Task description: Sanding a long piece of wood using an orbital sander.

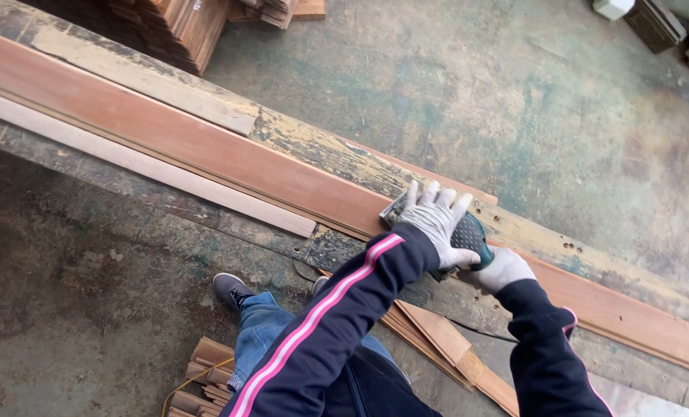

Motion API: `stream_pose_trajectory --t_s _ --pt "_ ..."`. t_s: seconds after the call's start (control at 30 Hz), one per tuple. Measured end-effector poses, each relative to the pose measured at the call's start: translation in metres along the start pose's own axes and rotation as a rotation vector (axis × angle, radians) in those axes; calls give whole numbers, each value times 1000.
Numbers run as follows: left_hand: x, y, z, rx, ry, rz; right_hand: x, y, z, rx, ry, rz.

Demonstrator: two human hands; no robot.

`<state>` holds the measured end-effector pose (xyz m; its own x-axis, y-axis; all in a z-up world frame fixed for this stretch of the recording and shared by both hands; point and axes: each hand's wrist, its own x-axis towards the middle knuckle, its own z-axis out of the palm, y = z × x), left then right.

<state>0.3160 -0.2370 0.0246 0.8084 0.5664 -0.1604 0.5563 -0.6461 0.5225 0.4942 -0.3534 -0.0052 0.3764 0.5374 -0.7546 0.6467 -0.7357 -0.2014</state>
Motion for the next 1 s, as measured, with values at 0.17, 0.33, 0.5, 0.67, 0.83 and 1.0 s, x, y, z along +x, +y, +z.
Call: stream_pose_trajectory --t_s 0.17,0.33,0.5,0.67,0.83,1.0 --pt "5 -24 -19 6 9 -55 16 -30 -6 -27 47 -153" --pt "3 -53 -47 -5 21 -92 12 -83 -16 40 -17 -145" --pt "4 -93 -34 -53 171 -96 8 -120 -13 5 -13 -167" --pt "5 -117 -36 -1 268 -143 4 -153 -17 -28 -9 -129" --pt "2 -131 -38 23 343 -148 18 -161 -12 -57 -44 -146" --pt "1 -138 -38 25 389 -143 14 -172 -13 -29 -49 -173"
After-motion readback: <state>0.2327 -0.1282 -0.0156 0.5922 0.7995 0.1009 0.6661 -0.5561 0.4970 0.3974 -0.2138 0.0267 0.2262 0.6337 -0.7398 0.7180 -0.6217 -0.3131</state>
